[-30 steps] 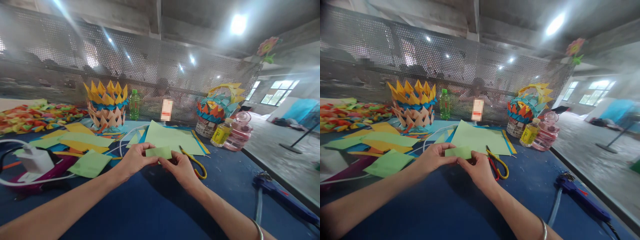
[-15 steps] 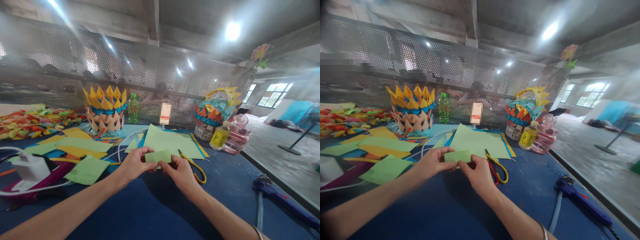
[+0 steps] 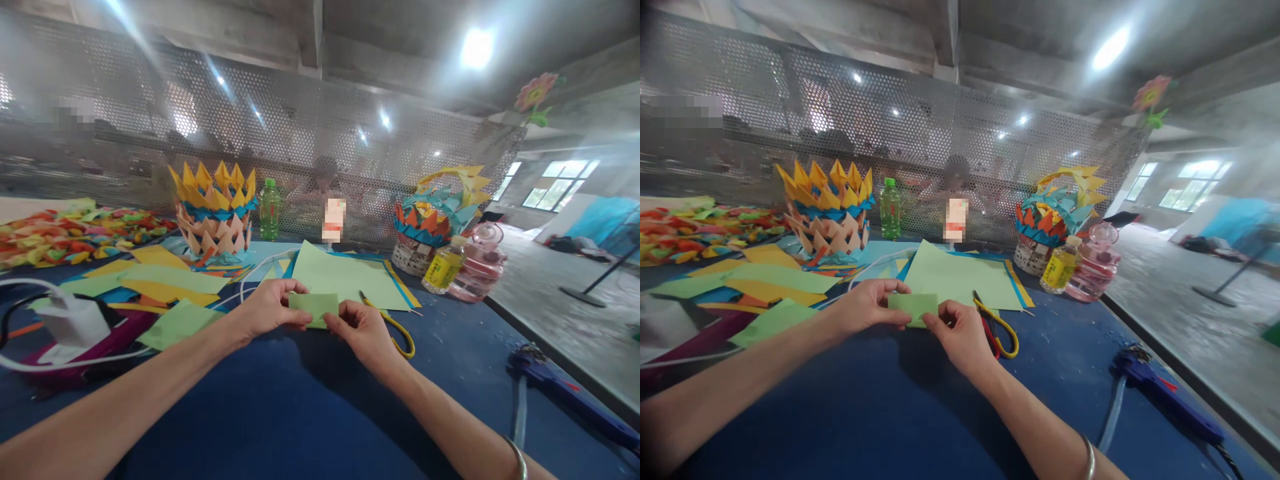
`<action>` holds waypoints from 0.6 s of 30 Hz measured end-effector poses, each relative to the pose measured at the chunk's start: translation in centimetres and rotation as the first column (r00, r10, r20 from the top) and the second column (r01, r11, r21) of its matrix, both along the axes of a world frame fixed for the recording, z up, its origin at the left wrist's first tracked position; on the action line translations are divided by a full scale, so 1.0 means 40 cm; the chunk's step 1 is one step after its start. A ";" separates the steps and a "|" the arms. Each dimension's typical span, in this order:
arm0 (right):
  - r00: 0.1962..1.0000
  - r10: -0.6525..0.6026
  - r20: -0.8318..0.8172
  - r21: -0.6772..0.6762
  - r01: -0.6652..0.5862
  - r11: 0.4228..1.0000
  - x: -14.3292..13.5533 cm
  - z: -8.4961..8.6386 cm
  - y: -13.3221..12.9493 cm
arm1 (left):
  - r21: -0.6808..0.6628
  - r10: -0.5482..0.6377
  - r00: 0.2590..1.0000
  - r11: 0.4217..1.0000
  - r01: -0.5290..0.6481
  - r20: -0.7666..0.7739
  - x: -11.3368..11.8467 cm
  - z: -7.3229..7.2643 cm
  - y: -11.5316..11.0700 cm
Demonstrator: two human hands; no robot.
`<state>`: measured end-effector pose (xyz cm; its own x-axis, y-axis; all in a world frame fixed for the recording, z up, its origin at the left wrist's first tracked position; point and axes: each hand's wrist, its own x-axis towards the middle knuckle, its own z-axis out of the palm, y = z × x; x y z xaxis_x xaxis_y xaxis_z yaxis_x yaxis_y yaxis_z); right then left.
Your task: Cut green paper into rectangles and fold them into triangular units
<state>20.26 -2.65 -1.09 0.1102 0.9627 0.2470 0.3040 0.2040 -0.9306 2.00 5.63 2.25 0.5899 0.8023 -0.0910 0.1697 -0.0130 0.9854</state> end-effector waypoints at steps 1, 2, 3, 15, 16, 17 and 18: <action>1.000 0.007 0.005 0.003 -0.007 1.000 0.000 0.000 -0.001 | -0.001 -0.006 1.000 1.000 0.006 -0.002 -0.001 0.002 0.002; 1.000 0.013 0.008 0.004 -0.013 1.000 0.000 0.000 -0.001 | -0.003 -0.010 1.000 1.000 0.010 -0.003 -0.002 0.003 0.004; 1.000 0.018 0.009 0.004 -0.018 1.000 0.000 -0.001 -0.002 | -0.004 -0.014 1.000 1.000 0.014 -0.002 -0.003 0.003 0.005; 0.998 0.066 -0.002 0.002 -0.066 0.998 -0.010 0.006 -0.010 | 0.025 -0.051 0.998 0.998 0.052 -0.041 0.000 -0.004 -0.006; 0.997 0.072 -0.006 0.001 -0.072 0.997 -0.011 0.006 -0.011 | 0.028 -0.063 0.997 0.998 0.064 -0.046 0.002 -0.008 -0.009; 0.997 0.077 -0.009 -0.002 -0.077 0.997 -0.012 0.005 -0.011 | 0.030 -0.073 0.996 0.997 0.075 -0.052 0.004 -0.011 -0.012; 0.997 0.078 -0.009 -0.005 -0.078 0.997 -0.012 0.003 -0.010 | 0.032 -0.080 0.995 0.996 0.082 -0.058 0.006 -0.015 -0.014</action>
